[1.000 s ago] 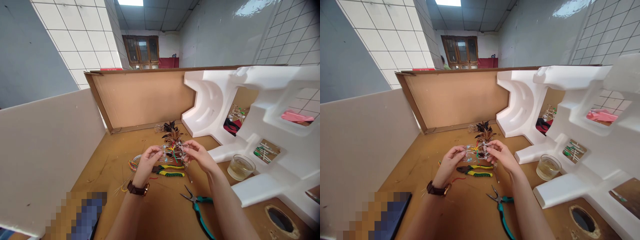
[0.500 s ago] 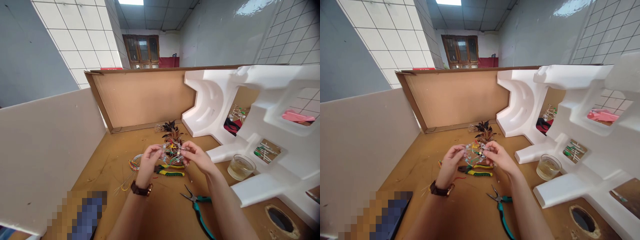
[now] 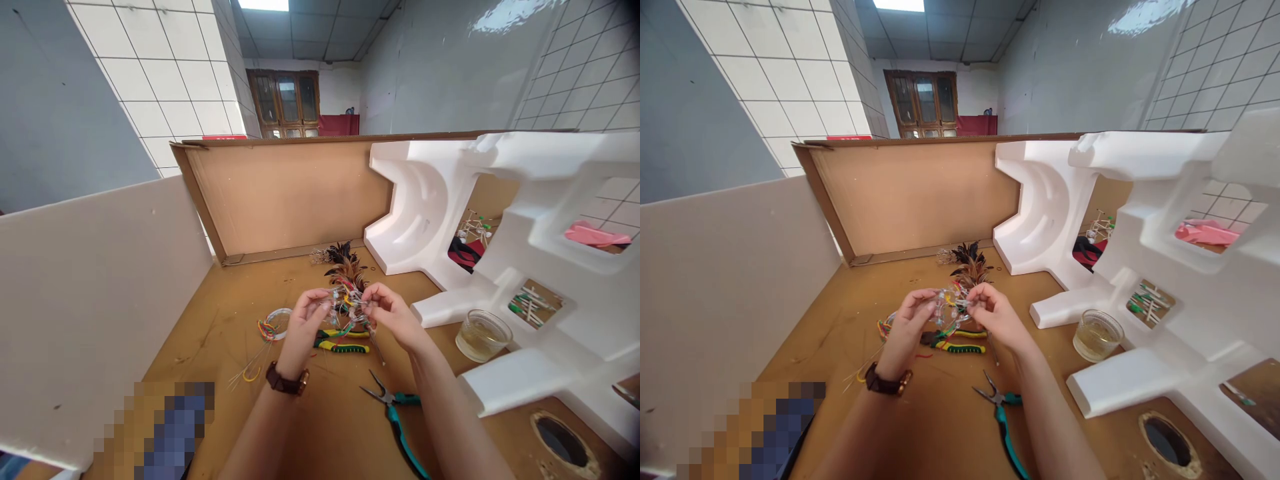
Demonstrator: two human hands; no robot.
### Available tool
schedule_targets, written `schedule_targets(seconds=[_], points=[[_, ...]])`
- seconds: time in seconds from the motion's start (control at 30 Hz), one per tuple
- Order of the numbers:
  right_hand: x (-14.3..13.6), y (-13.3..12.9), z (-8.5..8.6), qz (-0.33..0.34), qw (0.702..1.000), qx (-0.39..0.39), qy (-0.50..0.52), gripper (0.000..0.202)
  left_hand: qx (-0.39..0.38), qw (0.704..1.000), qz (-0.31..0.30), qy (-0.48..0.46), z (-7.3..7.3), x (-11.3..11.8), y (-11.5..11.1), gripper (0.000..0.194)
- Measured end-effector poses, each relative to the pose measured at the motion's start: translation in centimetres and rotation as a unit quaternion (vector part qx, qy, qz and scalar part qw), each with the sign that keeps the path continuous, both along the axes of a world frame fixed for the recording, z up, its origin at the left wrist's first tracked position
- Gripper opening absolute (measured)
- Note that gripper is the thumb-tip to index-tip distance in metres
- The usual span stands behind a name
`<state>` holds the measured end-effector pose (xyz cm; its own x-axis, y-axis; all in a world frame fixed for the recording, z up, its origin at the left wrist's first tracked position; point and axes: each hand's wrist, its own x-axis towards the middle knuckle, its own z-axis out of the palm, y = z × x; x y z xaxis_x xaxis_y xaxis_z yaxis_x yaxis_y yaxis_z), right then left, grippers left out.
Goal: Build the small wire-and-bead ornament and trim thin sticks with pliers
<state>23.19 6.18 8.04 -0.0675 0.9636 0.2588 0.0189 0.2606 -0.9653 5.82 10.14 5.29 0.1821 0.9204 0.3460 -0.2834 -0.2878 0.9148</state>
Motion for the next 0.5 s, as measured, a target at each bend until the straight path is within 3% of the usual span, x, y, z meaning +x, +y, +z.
schedule_targets(seconds=[0.13,0.37,0.5], points=[[-0.7,-0.3,0.3,-0.003,0.999,0.011,-0.039,0.011,0.019,1.0,-0.004,0.008,-0.3,0.7,-0.2,0.021],[1.6,-0.1,0.1,-0.005,1.0,0.018,0.002,0.01,0.002,0.998,0.004,-0.055,0.1,-0.6,0.2,0.013],[-0.1,-0.4,0.2,0.02,1.0,0.009,-0.014,0.009,0.027,0.999,-0.004,-0.023,0.0,0.6,-0.8,0.011]])
